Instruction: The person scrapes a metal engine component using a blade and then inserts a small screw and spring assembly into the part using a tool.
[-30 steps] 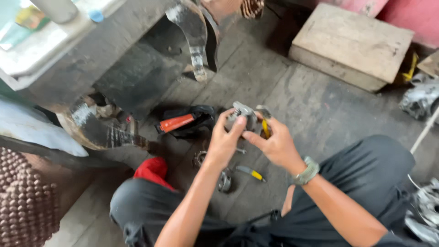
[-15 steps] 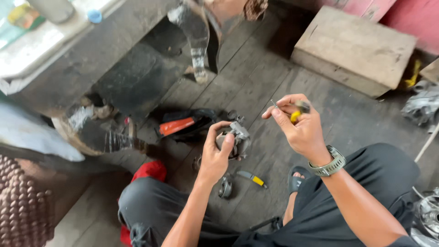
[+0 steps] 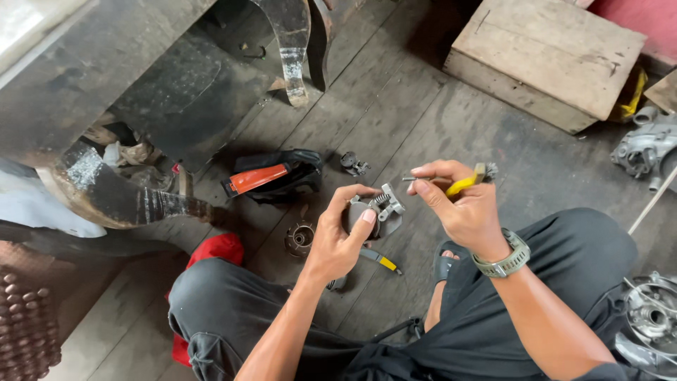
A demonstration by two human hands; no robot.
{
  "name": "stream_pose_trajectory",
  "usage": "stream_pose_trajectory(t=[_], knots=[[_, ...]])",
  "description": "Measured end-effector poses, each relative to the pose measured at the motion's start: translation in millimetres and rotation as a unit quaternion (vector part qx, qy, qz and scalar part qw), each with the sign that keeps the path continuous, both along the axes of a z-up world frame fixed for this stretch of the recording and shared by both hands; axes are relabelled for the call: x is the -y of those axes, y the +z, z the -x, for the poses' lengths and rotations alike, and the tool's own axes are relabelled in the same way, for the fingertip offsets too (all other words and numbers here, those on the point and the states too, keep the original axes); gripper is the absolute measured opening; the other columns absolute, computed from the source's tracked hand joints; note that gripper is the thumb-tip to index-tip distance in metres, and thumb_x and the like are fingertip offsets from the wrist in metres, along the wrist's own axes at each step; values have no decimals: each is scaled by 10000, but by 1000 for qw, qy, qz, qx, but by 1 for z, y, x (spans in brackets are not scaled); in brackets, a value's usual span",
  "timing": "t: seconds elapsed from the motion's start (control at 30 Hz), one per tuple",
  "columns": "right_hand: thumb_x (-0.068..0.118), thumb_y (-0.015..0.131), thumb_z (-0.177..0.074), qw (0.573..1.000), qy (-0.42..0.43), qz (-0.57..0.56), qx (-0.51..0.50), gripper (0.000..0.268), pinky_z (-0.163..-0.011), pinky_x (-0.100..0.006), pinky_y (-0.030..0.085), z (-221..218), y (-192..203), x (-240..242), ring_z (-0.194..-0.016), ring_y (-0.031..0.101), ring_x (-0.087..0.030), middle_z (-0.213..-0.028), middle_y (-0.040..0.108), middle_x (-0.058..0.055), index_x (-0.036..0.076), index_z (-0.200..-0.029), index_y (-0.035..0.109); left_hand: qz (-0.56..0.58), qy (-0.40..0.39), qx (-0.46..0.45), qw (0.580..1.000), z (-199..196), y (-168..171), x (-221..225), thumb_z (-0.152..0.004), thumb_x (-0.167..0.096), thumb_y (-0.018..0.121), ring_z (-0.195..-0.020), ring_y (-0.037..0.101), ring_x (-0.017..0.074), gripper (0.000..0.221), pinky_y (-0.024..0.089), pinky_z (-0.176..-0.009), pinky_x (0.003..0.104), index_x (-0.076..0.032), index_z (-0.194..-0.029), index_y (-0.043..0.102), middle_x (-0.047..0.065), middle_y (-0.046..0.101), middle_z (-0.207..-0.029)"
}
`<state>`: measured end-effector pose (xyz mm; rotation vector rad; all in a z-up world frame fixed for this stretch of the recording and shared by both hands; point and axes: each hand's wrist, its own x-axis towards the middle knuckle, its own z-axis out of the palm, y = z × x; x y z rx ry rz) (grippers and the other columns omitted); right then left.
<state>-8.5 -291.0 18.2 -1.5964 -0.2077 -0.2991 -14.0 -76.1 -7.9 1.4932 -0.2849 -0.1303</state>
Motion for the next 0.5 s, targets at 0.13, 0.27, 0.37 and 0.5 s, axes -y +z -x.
stream_pose_trajectory(t=[0.13,0.27,0.37,0.5], knots=[[-11,711,-956,999,18,5,31,124,-581,-212,523,2,10,3,-602,568,-81,-877,682,-113,-30,-1078,723,8,4,15,1000,4,21,2,-937,-228,625,-583,645,142,326,565,-476,268,-77,-1226,634,159,748,-1063],[-28,706,-946,998,31,33,45,142,-490,-211,443,8,21,2,-515,477,-106,-831,652,-109,-25,-1085,730,24,-2,46,999,3,14,1,-911,-290,688,-833,682,162,414,554,-621,280,-79,-1240,551,152,742,-1202],[-30,714,-938,997,34,48,53,122,-468,-213,419,11,23,2,-507,476,-108,-844,683,-110,-6,-1057,723,23,-4,52,998,2,12,-2,-905,-310,704,-1052,704,203,435,564,-781,323,-89,-1233,523,145,738,-1232],[-23,708,-940,995,47,62,70,103,-433,-223,392,11,11,9,-482,479,-109,-887,720,-120,17,-1035,716,26,-6,51,998,3,11,-1,-906,-324,707,-1140,684,221,435,560,-866,353,-98,-1226,518,142,738,-1230]])
